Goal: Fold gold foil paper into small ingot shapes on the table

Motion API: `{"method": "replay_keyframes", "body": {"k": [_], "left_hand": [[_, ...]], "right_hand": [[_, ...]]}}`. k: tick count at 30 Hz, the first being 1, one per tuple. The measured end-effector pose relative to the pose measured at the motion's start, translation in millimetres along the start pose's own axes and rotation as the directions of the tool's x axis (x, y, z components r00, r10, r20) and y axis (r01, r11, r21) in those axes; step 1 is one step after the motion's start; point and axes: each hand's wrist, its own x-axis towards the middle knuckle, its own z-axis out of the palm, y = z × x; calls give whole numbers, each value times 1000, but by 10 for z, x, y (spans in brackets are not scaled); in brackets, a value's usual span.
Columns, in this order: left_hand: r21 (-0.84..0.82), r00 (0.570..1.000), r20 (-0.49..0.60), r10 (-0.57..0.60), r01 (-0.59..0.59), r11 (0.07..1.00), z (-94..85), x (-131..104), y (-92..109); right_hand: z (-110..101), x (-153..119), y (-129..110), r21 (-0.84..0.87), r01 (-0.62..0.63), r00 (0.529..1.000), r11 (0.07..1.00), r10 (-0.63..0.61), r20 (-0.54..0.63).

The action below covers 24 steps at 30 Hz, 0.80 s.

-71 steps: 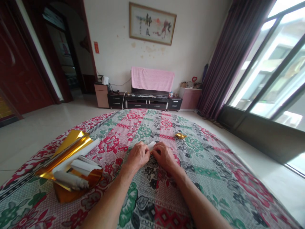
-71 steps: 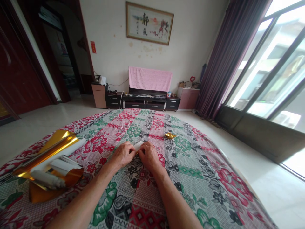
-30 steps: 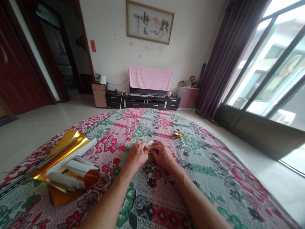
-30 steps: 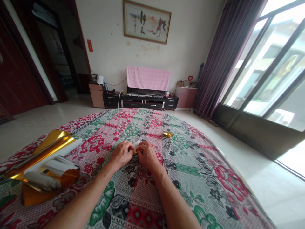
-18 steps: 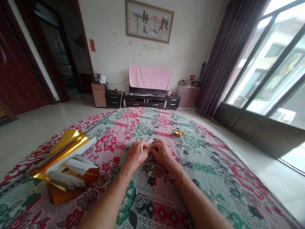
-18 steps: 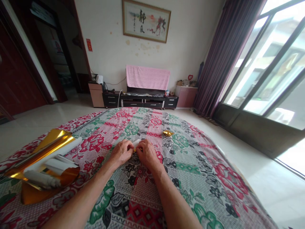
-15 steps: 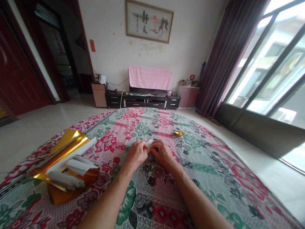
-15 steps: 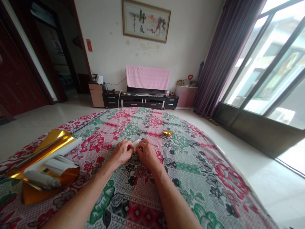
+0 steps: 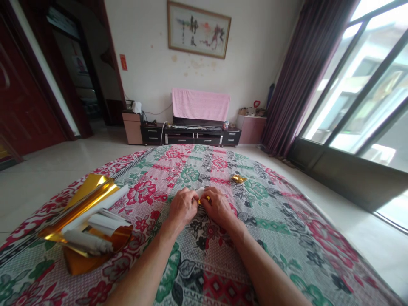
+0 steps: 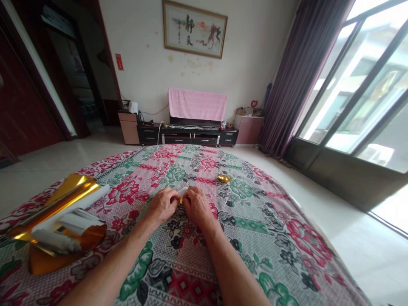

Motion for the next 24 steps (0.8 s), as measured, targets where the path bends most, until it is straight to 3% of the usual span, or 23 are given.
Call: {"method": "replay_keyframes", "body": {"k": [8, 17, 24], "left_hand": [[71, 997, 16, 78, -79, 994, -111, -47, 71], [81, 998, 5, 55, -55, 995, -85, -40, 52], [86, 998, -32, 53, -50, 995, -59, -15, -13]], "right_hand": [[-11, -10, -3, -55, -21, 1000, 998, 19, -23], [-28, -9, -35, -41, -55, 998, 998, 55, -3], [-137, -27, 22, 68, 47, 998, 997, -50, 43]]}}
